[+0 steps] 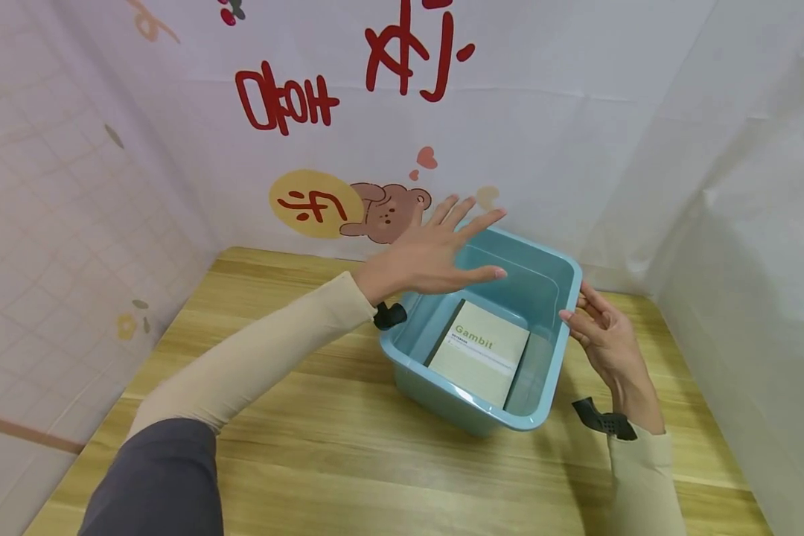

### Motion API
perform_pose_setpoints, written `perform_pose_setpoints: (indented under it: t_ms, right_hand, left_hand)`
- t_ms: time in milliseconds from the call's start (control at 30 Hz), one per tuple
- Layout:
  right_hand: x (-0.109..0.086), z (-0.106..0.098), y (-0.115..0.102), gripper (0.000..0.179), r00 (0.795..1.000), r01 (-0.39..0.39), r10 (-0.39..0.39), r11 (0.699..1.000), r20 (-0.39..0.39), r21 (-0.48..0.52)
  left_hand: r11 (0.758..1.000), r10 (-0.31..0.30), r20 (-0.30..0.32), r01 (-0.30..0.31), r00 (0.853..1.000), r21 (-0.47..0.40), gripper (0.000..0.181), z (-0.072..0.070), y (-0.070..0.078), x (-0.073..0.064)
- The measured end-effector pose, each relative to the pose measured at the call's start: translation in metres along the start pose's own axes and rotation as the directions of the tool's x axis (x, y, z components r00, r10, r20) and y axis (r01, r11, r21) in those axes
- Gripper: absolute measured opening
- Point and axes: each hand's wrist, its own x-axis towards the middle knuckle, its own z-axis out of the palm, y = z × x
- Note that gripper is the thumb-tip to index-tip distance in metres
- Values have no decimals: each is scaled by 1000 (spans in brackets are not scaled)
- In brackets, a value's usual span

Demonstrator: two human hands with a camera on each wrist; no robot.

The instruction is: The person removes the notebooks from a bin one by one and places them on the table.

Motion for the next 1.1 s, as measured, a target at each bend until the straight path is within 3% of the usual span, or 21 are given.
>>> perform_pose_setpoints:
  t_ms: [200, 500, 867, 1100]
  right_hand:
    - [-3, 0, 5, 84, 1000, -9, 9, 1000, 2, -25]
    - [1, -5, 4, 82, 1000, 19, -19, 1000, 0, 2]
    - [1, -8, 4, 84, 1000, 9, -9, 1000, 4, -2]
    - [7, -9, 5, 80, 1000, 16, -16, 1000, 6, 16]
  left_hand:
    - [1000, 0, 60, -1, 998, 27, 90, 18, 14, 12]
    - [996, 51, 126, -59, 991, 60, 89, 45, 32, 35]
    - [995, -22, 192, 2, 981, 105, 92, 74, 49, 59]
    - [995, -29, 207, 8, 978, 102, 91, 104, 49, 73]
